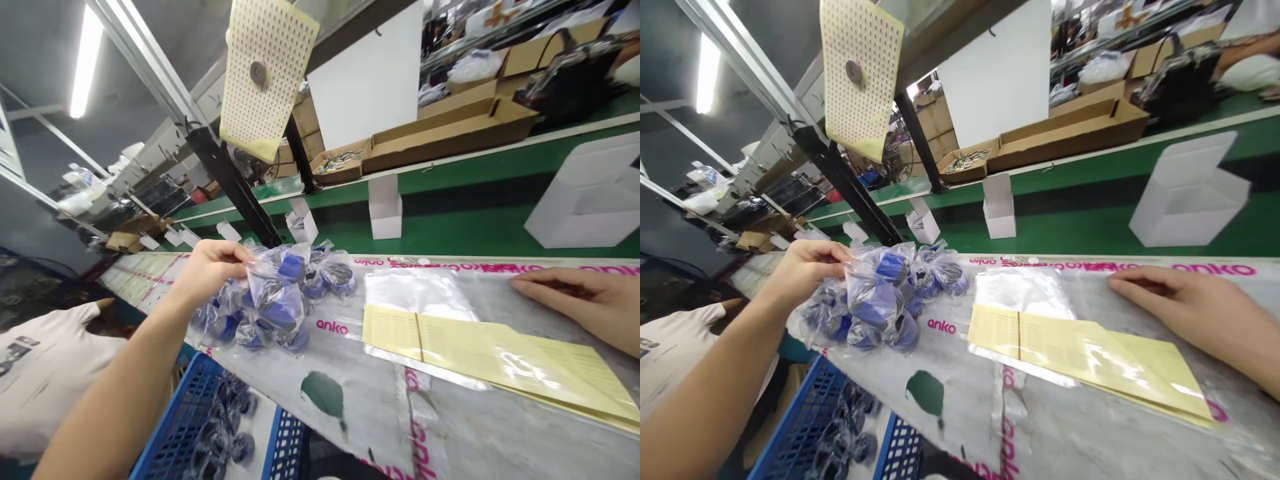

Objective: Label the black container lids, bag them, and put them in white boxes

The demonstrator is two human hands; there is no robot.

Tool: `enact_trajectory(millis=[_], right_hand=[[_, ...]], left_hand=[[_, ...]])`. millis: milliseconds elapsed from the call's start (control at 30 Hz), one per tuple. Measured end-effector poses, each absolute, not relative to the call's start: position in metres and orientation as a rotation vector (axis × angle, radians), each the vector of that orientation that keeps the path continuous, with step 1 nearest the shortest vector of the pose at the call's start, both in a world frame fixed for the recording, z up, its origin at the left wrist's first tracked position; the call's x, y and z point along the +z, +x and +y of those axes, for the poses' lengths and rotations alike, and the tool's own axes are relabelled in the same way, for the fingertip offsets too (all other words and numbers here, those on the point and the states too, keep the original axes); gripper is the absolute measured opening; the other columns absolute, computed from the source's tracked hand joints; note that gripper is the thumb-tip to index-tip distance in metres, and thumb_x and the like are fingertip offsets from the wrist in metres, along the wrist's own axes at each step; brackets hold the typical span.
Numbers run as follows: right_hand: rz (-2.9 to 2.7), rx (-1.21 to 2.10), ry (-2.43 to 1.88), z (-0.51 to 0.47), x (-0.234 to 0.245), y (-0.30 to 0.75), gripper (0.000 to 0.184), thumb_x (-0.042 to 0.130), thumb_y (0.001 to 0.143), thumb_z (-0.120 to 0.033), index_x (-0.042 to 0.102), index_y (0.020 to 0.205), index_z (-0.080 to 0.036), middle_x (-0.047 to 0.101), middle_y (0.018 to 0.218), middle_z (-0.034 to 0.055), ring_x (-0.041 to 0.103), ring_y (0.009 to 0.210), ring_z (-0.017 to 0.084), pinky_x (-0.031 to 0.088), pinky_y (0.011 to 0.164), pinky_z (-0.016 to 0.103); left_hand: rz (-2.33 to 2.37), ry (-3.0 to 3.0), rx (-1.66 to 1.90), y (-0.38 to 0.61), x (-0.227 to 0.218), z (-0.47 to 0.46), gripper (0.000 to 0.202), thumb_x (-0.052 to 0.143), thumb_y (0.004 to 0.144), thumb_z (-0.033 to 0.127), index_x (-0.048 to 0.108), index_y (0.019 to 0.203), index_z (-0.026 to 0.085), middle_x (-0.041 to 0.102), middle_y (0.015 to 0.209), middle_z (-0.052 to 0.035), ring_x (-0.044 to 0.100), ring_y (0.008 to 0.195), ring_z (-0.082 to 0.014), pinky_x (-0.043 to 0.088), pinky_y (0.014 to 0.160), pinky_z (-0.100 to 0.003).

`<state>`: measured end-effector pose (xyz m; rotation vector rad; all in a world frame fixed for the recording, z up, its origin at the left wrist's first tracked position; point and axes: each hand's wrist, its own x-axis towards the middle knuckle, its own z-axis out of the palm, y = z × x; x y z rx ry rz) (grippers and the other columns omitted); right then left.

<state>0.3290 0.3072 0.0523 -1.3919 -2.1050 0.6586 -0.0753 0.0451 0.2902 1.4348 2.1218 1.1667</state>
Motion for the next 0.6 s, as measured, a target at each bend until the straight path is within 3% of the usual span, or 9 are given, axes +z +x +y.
enact_trajectory(millis=[167,400,600], right_hand=[[-2.146,0.794,-1.525,0.305,0.063,0.324,0.060,0.050,0.058,-0.076,0.077,0.085,-0.029,0.078,0.101,0.0079,0.070,0.091,0.035,0.055,0.083,0.048],[-2.137,0.867,-1.549,0.297,0.071,0.320,0.058,0.048,0.057,-0.074,0.075,0.085,-0.030,0.077,0.103,0.0059,0.069,0.097,0.034,0.053,0.089,0.046],[-2.108,0.875,-1.613,0.291,0.081,0.317,0.060,0.047,0.052,-0.072,0.074,0.084,-0.028,0.076,0.103,0.0081,0.067,0.096,0.034,0.050,0.091,0.046]], left_hand=[[2.167,1.343,1.091,-0.077,0.284,0.070,0.011,0.075,0.049,0.020,0.074,0.059,0.016,0.069,0.065,-0.0038,0.059,0.056,-0.0160,0.049,0.052,-0.023],[2.200,1.367,1.049,-0.072,0.287,0.077,0.010,0.074,0.049,0.020,0.073,0.058,0.016,0.067,0.061,-0.0031,0.056,0.051,-0.0134,0.046,0.049,-0.021],[1.976,1.434,0.951,-0.031,0.287,0.074,0.006,0.074,0.055,0.019,0.075,0.061,0.017,0.072,0.072,-0.0042,0.062,0.062,-0.0159,0.050,0.056,-0.022]])
